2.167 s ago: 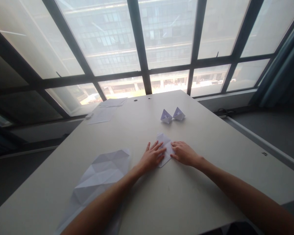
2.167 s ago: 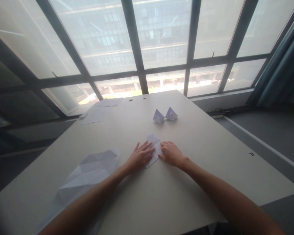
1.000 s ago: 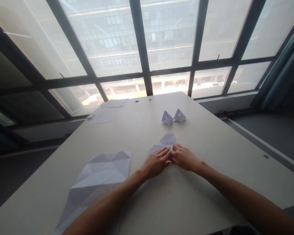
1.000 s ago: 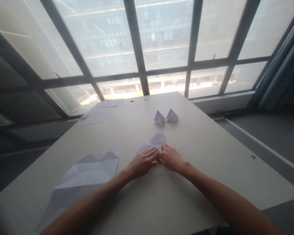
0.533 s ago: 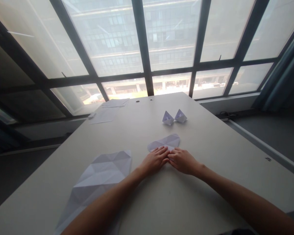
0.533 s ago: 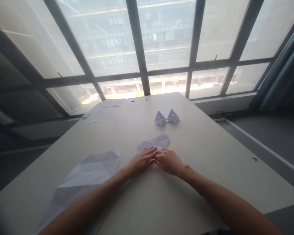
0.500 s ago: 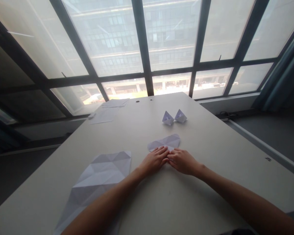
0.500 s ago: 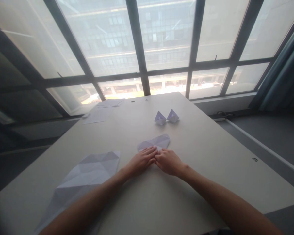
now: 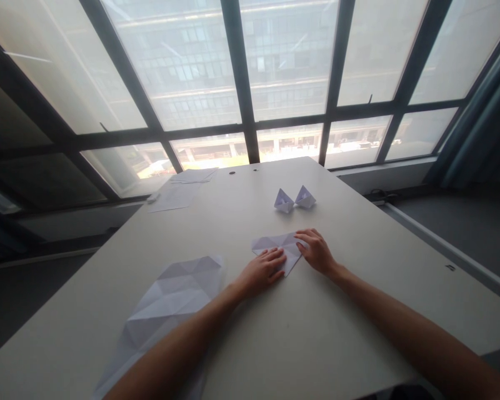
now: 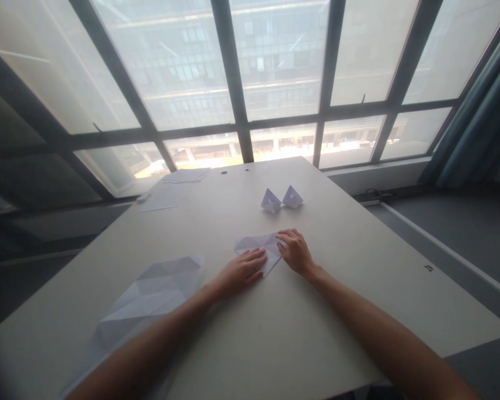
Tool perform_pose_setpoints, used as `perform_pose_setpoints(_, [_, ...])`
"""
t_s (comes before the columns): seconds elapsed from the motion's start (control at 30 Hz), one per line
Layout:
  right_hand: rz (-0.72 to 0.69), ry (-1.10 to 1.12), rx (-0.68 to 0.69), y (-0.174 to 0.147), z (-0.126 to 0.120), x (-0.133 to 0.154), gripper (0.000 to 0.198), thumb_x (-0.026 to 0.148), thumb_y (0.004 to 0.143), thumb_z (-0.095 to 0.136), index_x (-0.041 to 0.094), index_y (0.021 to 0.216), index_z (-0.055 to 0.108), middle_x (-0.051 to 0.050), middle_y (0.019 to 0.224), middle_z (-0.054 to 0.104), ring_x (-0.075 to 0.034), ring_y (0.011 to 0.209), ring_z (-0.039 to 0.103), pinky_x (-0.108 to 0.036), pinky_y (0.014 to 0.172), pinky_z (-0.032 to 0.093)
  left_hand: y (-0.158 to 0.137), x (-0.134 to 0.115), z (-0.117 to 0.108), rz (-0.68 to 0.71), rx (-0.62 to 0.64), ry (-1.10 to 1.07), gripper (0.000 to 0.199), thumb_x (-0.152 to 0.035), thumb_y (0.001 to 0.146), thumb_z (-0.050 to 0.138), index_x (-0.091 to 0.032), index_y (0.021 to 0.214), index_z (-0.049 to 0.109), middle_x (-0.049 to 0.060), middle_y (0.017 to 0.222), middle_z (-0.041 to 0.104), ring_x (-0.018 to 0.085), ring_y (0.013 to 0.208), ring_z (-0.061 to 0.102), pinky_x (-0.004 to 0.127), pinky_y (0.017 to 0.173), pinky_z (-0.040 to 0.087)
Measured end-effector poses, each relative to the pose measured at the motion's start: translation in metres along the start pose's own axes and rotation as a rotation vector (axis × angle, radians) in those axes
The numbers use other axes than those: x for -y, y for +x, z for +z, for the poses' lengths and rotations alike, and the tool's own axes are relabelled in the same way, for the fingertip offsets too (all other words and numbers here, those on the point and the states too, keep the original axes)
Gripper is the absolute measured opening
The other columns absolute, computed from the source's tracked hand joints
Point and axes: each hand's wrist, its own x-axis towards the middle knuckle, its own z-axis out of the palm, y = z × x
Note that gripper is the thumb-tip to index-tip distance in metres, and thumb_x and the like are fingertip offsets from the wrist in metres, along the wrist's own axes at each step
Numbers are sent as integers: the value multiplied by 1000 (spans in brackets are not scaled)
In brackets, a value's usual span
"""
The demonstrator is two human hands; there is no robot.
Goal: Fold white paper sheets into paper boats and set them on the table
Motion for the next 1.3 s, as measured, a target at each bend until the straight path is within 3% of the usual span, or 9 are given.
perform_pose_setpoints(0.13, [47,-102,35,1,10,-13,32,17,88,55,16,118,66,-11,123,63,-23,116,53,-38,104,38,0,3,2,28,-19,-3,44,-37,96,48,-25,138,50,6,150,41,24,140,35,42,117,27])
perform_pose_setpoints(0.53, [-14,-146,84,-2,16,-16,36,15,87,56,18,122,62,-11,123,63,-25,115,54,-41,105,34,0,5,4,55,-49,-5,43,-36,95,49,-25,137,50,7,148,44,24,139,38,42,116,30])
perform_pose_setpoints(1.3, [-63,-92,-27,0,12,-9,28,12,86,58,21,111,66,-7,100,66,-24,97,57,-42,97,39,-1,7,5,58,-77,-38,41,-31,95,50,-24,135,54,8,146,48,24,138,39,42,115,32])
